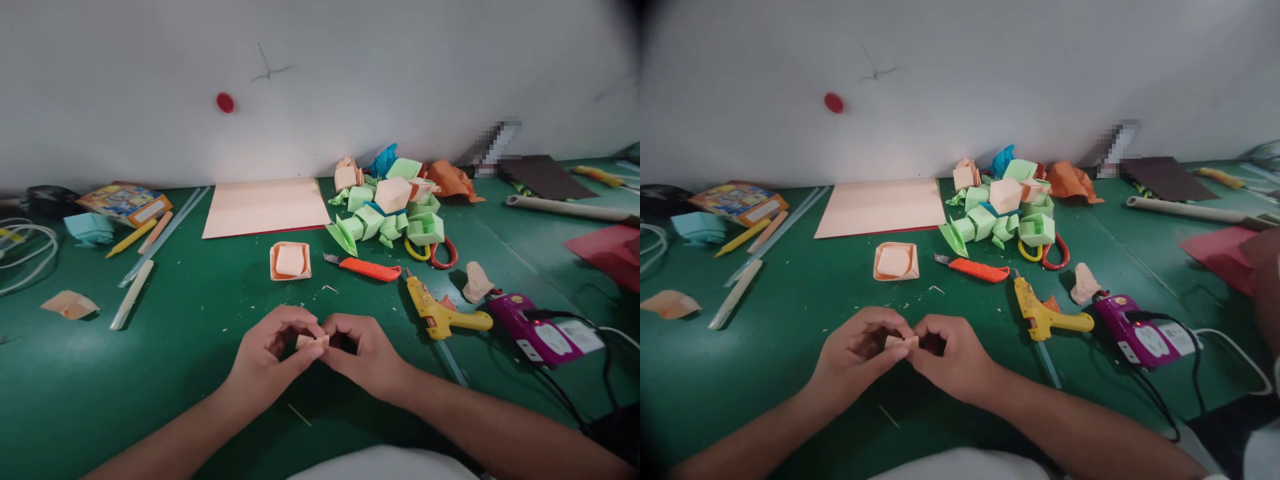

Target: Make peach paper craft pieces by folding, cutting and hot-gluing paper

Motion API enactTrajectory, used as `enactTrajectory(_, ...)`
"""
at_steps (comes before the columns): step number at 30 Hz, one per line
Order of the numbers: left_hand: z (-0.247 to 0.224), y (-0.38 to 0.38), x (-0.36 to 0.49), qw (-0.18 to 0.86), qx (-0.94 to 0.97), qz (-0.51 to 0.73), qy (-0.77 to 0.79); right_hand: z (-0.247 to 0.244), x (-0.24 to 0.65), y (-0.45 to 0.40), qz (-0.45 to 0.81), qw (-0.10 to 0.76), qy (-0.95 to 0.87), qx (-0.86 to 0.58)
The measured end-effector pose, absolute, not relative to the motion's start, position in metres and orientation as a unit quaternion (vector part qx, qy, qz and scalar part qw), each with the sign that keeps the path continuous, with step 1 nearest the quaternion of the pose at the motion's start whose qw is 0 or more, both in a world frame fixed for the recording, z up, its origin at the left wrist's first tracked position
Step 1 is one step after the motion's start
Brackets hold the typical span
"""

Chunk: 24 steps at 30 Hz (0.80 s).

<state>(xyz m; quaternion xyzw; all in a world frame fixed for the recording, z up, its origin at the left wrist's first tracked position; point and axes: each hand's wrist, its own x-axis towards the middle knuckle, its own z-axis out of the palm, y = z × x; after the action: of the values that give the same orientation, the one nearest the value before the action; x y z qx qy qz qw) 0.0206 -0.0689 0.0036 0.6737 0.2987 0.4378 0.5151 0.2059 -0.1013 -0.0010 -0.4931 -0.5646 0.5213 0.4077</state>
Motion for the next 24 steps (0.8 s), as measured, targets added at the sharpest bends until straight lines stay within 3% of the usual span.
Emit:
enactTrajectory(6, 0.004, -0.064, 0.017, 0.381, 0.762, 0.42, 0.313, -0.002, 0.214, -0.095, 0.614, 0.428, -0.476, -0.461)
enactTrajectory(24, 0.003, -0.061, 0.009, 0.358, 0.755, 0.433, 0.339, 0.0, 0.229, -0.085, 0.663, 0.405, -0.487, -0.399)
